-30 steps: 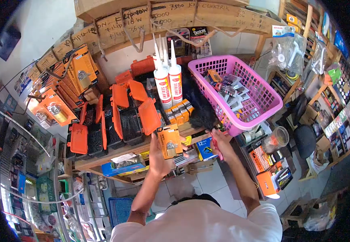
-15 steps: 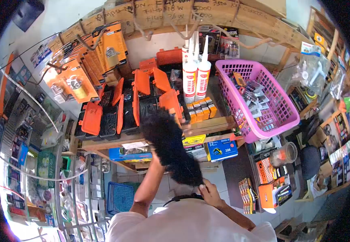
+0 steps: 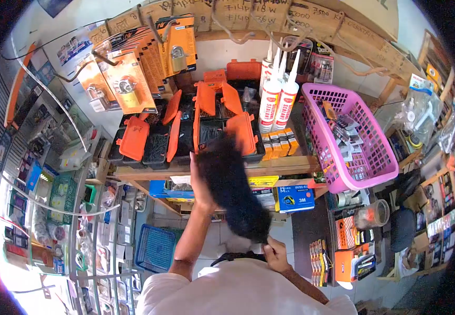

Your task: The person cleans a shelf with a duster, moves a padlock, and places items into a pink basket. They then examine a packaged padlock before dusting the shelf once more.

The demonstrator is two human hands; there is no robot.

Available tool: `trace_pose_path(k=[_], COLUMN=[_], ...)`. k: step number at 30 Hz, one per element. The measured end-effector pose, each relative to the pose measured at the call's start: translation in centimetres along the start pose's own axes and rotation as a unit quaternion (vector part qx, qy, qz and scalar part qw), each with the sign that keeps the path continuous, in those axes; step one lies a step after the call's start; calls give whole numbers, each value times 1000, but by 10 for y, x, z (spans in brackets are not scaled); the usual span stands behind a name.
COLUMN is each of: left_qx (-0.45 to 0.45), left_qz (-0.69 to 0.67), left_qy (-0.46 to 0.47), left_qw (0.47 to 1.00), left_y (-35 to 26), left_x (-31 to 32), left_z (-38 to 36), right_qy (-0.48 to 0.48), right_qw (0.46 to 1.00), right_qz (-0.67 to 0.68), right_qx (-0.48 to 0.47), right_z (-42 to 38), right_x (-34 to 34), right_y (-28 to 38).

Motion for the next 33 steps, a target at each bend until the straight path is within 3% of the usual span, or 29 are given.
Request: trace_pose_path(k=[1, 2, 3, 4, 5, 6, 7, 9, 10, 12, 14, 16, 18, 19, 20, 22, 24, 25, 26, 28, 29, 30, 32, 33], left_qx=[-7, -13, 3, -106, -73, -36, -35, -11, 43, 5, 22, 23, -126, -44, 40, 7, 48, 28, 27, 20, -20, 49, -5, -7], left_qz=[35, 69, 29, 322, 149, -29, -29, 84, 48, -15, 18, 31, 351, 193, 28, 48, 42, 4, 4, 10, -17, 25, -43, -43], left_qy=[-107, -212, -183, -108, -63, -14, -16, -273, -42, 27, -249, -247, -227, -240, -246, -240, -83, -161, -161, -259, -176, 7, -108, -109], left_qw=[994, 975, 983, 935, 984, 999, 999, 958, 997, 999, 968, 968, 900, 950, 968, 970, 995, 987, 987, 966, 984, 998, 993, 993], left_y=[-12, -21, -17, -12, -12, -17, -20, -31, -26, -27, -39, -39, -32, -38, -43, -40, -29, -40, -42, -40, -37, -40, -32, -32], left_x=[10, 6, -10, -10, 0, 12, 23, 3, -3, 5, -1, -11, -20, -18, -17, -14, -30, -19, -11, -19, -7, 5, -12, -9], left_z=[6, 3, -5, 2, 1, -2, 0, -6, -5, -1, -6, -6, -5, -5, -7, -9, -11, -7, -4, -9, -6, -3, -5, -3], right_qy=[28, 31, 17, 1, 2, 2, 2, 14, 22, 8, -4, 54, 27, 1, 2, 48, 24, 0, -1, 54, 66, 63, 20, 19], right_qw=[994, 994, 1000, 998, 997, 1000, 998, 999, 998, 998, 993, 998, 998, 996, 996, 996, 989, 977, 977, 981, 989, 989, 982, 982], right_qz=[12, 11, 3, -4, -4, 15, 33, 33, 35, 68, 100, 14, 46, 78, 78, 73, 127, 180, 181, 155, 122, 123, 165, 165], right_qx=[100, 101, 15, -70, -71, -5, 63, 7, -48, 7, 64, -13, 19, 51, 52, 32, 74, 115, 115, 101, 49, 49, 88, 89], right_z=[-4, -3, 3, 4, 3, 2, 0, 12, 15, 12, 12, 18, 14, 14, 15, 18, 18, 17, 17, 17, 21, 20, 19, 19], right_x=[2, 5, 7, 8, 7, 3, 2, 9, 13, 7, 5, 14, 10, 7, 8, 18, 16, 14, 14, 23, 24, 24, 16, 16], right_y=[-16, -15, 3, 19, 16, -2, -18, 10, 26, 8, -2, 22, 3, -6, -8, -5, -4, -9, -10, -8, 2, 4, 1, 1])
Point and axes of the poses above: each hand's wrist, its own z-axis towards the middle knuckle, its own x-axis out of the palm, y = z × x, the point moved 9 cm from there along z, towards the middle knuckle, and after that the axes turned 4 degrees about z, right-handed, at the moved point
